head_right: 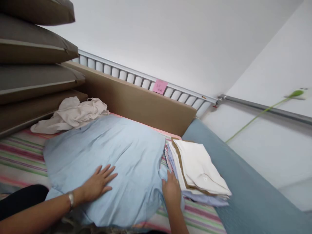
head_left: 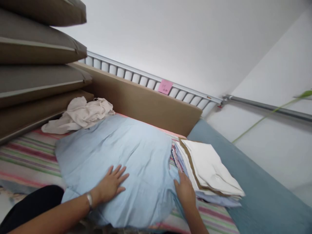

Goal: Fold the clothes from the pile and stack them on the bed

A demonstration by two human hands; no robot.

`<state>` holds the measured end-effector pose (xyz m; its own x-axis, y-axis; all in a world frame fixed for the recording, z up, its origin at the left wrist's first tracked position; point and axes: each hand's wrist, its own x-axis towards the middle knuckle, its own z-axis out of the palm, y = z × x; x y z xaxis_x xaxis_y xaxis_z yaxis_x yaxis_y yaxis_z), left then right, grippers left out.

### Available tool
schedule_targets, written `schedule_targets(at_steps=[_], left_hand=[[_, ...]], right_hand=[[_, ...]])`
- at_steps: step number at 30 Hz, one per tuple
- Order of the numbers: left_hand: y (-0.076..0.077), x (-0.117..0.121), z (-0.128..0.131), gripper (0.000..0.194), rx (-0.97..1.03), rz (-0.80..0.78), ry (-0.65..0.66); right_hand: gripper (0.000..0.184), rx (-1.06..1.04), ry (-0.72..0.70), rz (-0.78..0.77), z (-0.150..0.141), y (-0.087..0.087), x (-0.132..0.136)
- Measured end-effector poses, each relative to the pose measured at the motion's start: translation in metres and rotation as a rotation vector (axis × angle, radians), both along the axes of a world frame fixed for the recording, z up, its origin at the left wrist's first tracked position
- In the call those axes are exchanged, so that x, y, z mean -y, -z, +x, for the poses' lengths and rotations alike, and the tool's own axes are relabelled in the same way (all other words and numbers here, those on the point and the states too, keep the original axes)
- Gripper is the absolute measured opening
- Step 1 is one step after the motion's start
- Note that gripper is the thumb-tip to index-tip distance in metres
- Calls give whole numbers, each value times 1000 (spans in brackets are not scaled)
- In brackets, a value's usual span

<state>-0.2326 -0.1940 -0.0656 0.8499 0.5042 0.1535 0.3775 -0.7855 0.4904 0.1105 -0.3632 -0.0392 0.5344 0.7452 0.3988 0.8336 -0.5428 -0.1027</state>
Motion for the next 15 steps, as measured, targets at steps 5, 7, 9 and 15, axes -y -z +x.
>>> schedule_targets(at_steps=[5,7,9,15], left_hand=[[11,4,-2,56,23,1,3],[9,5,-3,56,50,-30,0],[7,4,-3,57,77,-55,1],[17,2,0,54,117,-44,2]], right_hand=[[41,-135,75,-103,33,32,-19],[36,-180,93,-95,43,30,-17],[33,-231,140,-56,48,15,-10],[33,-578,347,351,47,-78,25]])
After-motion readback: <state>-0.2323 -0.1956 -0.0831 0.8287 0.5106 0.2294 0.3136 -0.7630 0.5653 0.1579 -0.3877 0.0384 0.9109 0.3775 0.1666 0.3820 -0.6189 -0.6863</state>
